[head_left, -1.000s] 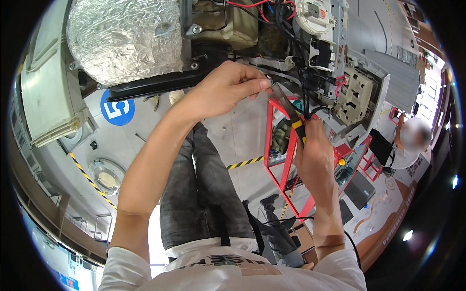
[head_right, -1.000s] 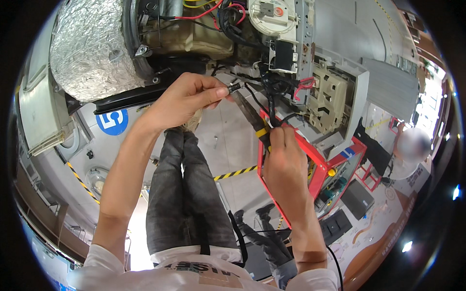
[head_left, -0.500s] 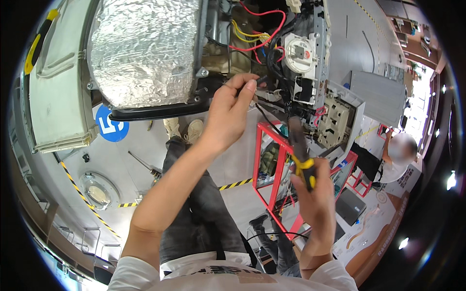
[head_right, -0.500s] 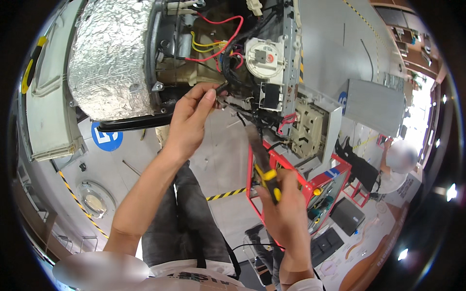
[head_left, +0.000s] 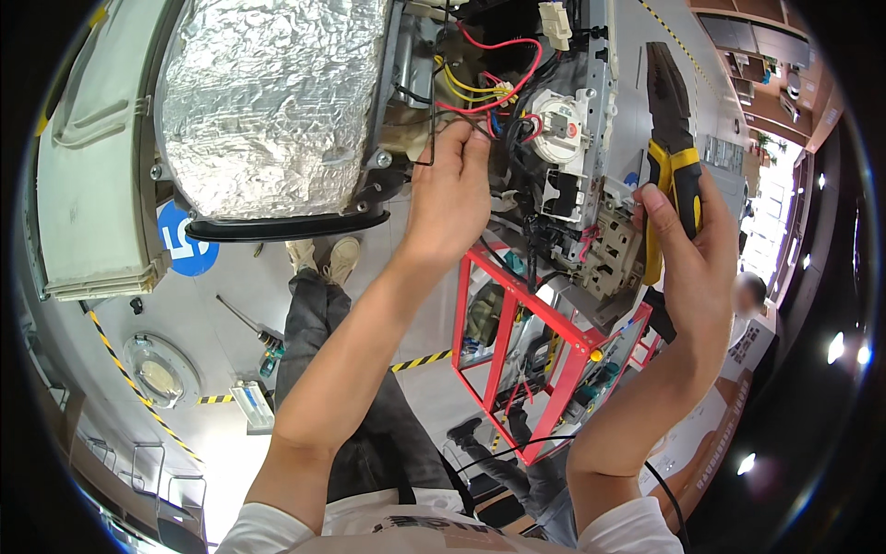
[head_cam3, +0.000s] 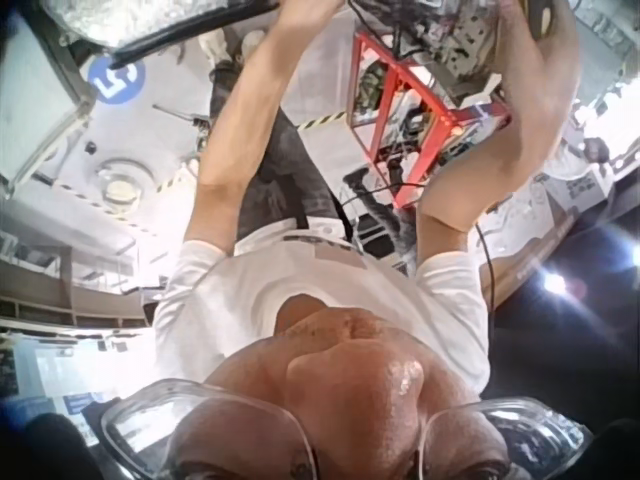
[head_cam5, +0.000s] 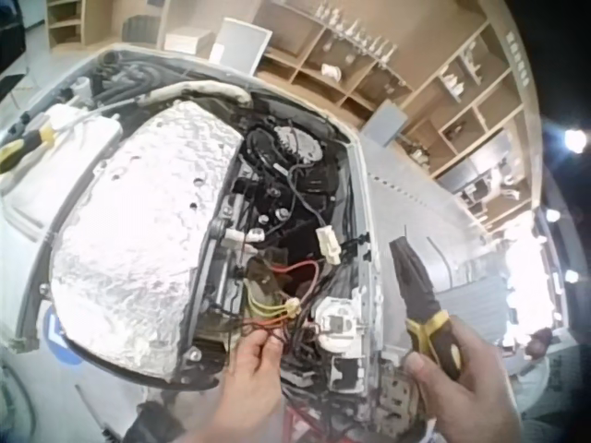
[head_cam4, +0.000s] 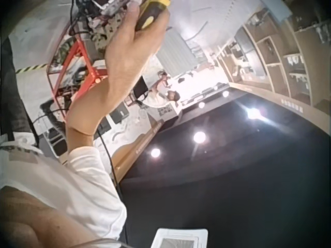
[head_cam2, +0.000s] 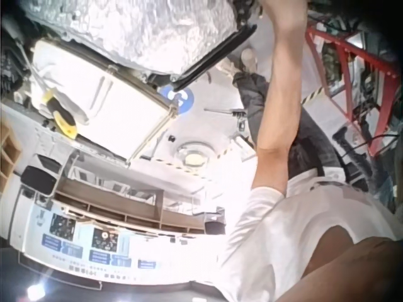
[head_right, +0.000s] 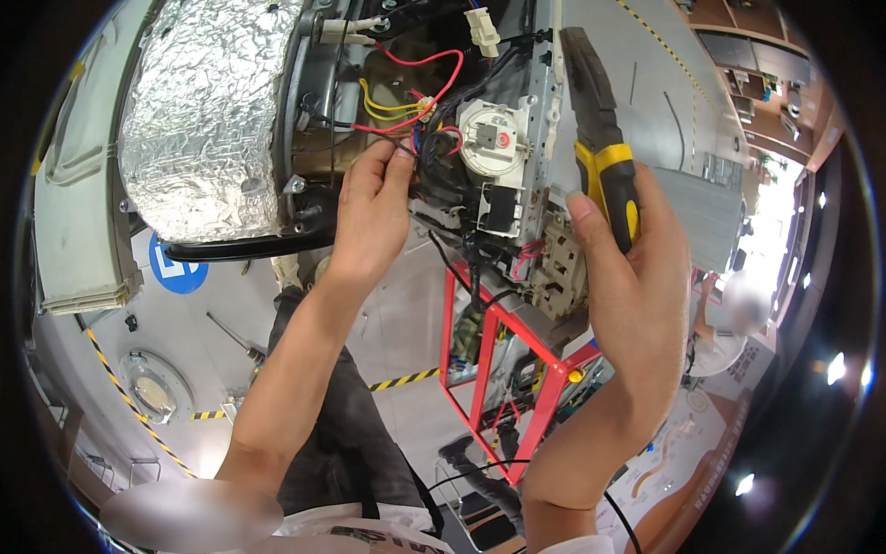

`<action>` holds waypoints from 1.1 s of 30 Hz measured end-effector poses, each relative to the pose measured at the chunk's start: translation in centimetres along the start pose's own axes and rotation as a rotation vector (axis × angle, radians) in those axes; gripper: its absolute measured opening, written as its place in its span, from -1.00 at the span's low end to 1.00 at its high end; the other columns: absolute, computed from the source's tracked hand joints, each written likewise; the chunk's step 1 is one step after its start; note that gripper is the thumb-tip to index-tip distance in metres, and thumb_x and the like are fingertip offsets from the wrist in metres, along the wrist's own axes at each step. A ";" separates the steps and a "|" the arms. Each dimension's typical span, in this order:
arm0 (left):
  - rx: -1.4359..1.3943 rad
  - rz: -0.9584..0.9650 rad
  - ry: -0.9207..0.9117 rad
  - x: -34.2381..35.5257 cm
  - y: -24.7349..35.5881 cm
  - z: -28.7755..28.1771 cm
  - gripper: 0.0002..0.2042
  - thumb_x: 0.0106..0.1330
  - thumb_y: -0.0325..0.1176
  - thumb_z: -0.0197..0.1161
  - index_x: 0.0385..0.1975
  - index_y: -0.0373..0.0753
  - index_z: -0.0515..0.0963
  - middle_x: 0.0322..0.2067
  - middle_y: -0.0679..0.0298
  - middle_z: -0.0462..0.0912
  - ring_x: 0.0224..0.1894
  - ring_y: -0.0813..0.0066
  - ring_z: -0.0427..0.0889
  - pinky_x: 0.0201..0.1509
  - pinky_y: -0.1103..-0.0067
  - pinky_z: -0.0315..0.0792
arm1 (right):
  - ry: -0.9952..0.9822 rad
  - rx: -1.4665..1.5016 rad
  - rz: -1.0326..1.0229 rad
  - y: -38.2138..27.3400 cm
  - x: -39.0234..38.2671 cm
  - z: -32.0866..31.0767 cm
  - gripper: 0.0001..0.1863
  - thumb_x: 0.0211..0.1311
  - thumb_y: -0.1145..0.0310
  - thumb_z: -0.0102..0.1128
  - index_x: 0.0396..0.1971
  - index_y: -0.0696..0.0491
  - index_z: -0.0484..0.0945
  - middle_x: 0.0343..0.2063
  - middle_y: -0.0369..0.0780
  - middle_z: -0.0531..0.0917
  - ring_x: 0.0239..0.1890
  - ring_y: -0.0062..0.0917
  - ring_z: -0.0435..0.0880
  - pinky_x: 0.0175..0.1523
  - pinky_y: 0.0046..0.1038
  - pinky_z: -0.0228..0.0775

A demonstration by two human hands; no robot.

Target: The person works on the internal components of a washing machine, using pliers to disconnect a hose and then handling electrical wiring and a pump assembly.

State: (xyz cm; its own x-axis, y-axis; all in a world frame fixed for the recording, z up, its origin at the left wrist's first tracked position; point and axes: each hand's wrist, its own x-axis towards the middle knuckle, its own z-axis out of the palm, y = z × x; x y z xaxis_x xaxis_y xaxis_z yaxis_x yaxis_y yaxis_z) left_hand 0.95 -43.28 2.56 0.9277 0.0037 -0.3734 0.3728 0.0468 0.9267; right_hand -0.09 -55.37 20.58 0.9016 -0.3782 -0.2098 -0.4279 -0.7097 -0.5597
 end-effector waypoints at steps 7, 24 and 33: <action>0.050 -0.003 -0.031 0.6 1.2 -0.9 -0.77 0.41 -0.32 0.10 -0.28 -0.42 0.54 -0.47 0.03 0.57 -0.42 0.18 0.54 -0.28 0.39 0.39 | -0.037 -0.304 -0.130 -0.9 3.7 -1.6 -0.64 0.22 0.32 0.26 -0.11 0.27 0.50 -0.60 -0.29 0.42 -0.53 -0.67 0.32 -0.44 -0.53 0.16; -0.005 -0.107 -0.144 0.6 0.1 -1.9 -0.74 0.37 -0.29 0.21 -0.32 -0.43 0.52 -0.56 0.22 0.45 -0.53 0.55 0.30 -0.41 0.55 0.28 | -0.267 -0.448 -0.321 2.7 10.6 -0.3 -0.35 -0.09 0.09 0.54 -0.12 0.20 0.44 -0.48 -0.18 0.49 -0.40 -0.47 0.42 -0.20 -0.45 0.34; -0.019 -0.204 -0.085 0.4 1.9 -1.9 -0.83 0.38 -0.40 0.20 -0.23 -0.40 0.60 -0.51 0.44 0.44 -0.48 0.76 0.27 -0.48 0.72 0.17 | -0.262 -0.431 -0.463 3.5 11.8 0.1 -0.25 -0.20 0.31 0.56 0.04 0.17 0.37 -0.14 -0.02 0.55 -0.08 -0.14 0.53 0.09 -0.31 0.33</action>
State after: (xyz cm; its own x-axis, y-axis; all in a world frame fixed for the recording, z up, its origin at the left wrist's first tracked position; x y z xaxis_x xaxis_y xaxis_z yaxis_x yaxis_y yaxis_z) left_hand 2.04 -41.28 4.10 0.8320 -0.0921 -0.5470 0.5529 0.0572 0.8313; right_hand 9.06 -62.29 16.09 0.9601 0.1387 -0.2430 0.0673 -0.9574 -0.2806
